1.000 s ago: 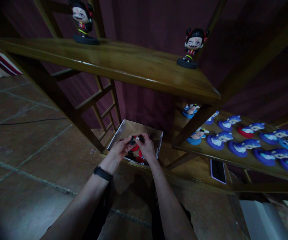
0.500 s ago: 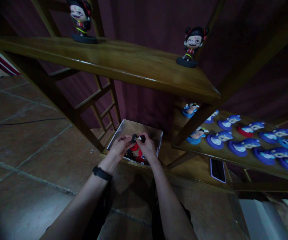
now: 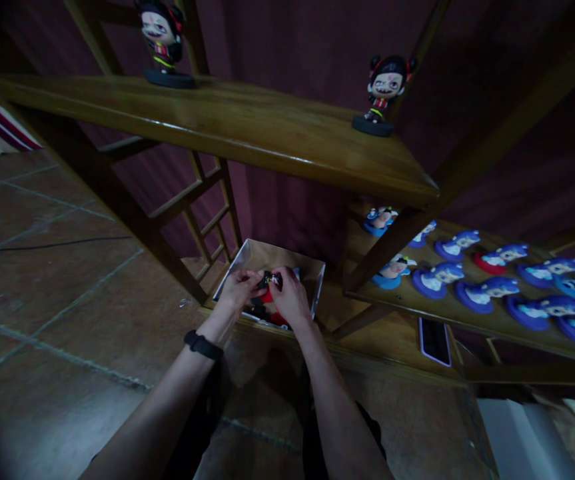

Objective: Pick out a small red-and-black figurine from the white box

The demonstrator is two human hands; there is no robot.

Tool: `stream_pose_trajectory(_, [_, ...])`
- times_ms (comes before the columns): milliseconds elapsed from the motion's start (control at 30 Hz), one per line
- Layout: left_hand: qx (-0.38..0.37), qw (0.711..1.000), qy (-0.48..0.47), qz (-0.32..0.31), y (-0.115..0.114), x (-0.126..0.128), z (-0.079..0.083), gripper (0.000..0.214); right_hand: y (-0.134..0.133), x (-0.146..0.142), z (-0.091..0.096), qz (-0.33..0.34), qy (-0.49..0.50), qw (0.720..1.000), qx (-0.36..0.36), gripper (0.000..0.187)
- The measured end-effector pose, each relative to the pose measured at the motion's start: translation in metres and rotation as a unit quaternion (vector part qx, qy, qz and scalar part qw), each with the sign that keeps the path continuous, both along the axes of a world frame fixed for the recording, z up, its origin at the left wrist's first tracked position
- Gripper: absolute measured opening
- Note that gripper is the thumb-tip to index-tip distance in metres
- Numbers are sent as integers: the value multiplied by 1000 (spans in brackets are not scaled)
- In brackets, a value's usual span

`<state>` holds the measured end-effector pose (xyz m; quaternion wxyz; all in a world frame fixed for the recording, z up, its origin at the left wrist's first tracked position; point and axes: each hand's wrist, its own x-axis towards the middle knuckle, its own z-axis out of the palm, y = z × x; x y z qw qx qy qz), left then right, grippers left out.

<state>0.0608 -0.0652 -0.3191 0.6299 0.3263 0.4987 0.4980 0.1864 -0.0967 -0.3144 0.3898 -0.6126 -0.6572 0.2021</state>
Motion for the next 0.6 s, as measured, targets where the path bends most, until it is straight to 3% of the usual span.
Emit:
stream_pose_trajectory(267, [26,999,-10,-26,-4,4,1,18,10,4,-20,-66,163,983,-55,18])
stream_pose_trajectory(400, [47,998,-2,-37,-4,5,1,17,14,1,-29,-83,318,940,-96,23])
stream_pose_trajectory(600, [81,995,15,-57,-3,6,2,16,13,-3,-25,-90,493,855,-131,29])
